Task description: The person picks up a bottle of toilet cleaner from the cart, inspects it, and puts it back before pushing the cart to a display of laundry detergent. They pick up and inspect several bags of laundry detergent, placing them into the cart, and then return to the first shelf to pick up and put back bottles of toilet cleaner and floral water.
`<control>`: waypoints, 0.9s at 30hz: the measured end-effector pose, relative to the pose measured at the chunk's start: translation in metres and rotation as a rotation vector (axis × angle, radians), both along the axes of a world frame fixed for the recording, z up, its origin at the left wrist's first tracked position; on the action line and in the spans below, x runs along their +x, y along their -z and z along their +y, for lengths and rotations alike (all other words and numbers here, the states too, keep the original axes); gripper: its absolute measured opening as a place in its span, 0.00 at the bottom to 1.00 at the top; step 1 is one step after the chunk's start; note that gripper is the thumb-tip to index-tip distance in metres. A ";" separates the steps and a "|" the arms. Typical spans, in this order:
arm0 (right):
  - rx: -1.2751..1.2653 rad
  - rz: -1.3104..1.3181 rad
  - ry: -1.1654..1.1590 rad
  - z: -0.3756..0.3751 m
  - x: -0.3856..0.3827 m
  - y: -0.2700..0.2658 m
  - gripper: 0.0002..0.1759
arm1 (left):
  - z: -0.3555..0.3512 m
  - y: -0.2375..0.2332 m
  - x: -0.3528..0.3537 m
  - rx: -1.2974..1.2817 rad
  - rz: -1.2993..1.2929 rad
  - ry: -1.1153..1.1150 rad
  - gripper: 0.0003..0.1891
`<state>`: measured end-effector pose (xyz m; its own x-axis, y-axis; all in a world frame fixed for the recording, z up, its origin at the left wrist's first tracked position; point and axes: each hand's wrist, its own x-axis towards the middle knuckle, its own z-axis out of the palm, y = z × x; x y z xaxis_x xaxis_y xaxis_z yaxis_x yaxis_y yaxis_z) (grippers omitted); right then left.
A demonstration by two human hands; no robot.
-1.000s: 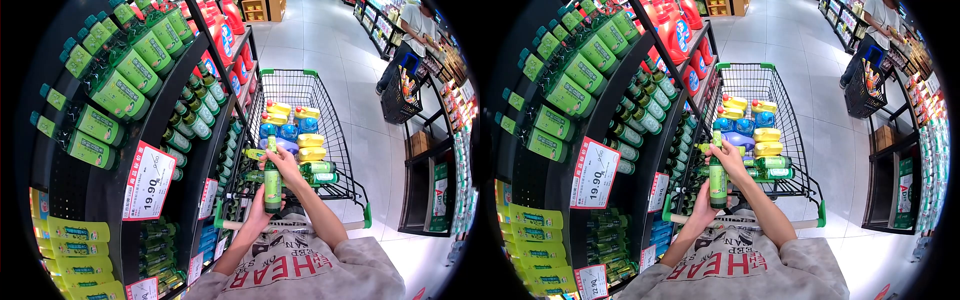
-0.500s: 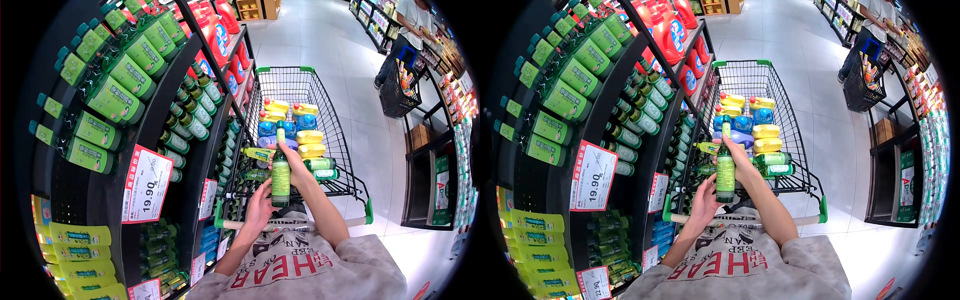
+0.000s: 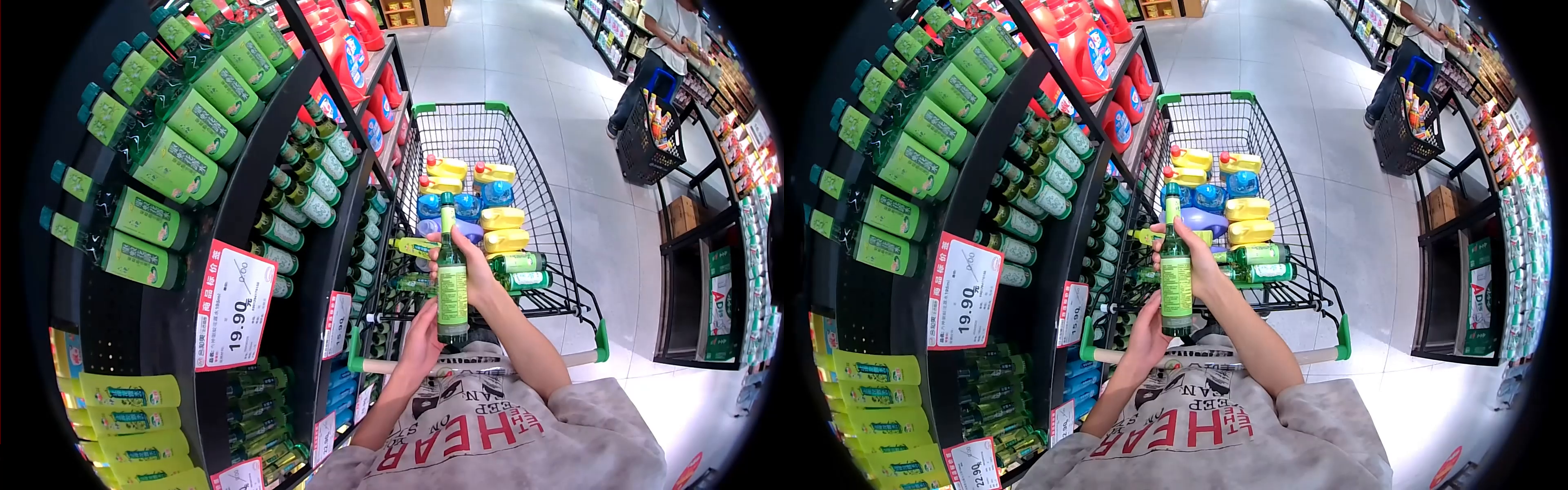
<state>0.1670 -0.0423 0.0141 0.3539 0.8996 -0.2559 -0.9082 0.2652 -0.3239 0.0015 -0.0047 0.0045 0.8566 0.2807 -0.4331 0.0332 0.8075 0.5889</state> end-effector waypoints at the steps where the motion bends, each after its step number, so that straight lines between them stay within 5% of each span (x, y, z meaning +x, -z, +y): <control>1: -0.002 -0.005 0.001 0.001 0.000 0.002 0.26 | 0.000 -0.002 0.000 -0.021 -0.007 -0.007 0.19; 14: 0.070 -0.225 0.198 0.007 0.028 -0.009 0.25 | 0.002 0.001 0.001 -0.054 0.160 -0.025 0.24; 18: -0.056 -0.775 0.288 -0.006 0.093 -0.028 0.25 | 0.003 -0.001 0.000 -0.068 0.195 -0.013 0.22; 21: -0.272 -1.295 0.113 -0.021 0.131 -0.018 0.22 | 0.007 0.001 -0.001 -0.080 0.209 0.061 0.21; 27: -0.492 -1.734 -0.208 -0.039 0.172 0.085 0.23 | 0.011 0.002 0.000 -0.122 0.261 0.082 0.18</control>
<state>0.3388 -0.0812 -0.0708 0.3834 0.9235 0.0131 0.5050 -0.1977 -0.8402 0.0016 0.0060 0.0023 0.7298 0.1473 -0.6676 0.2385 0.8603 0.4506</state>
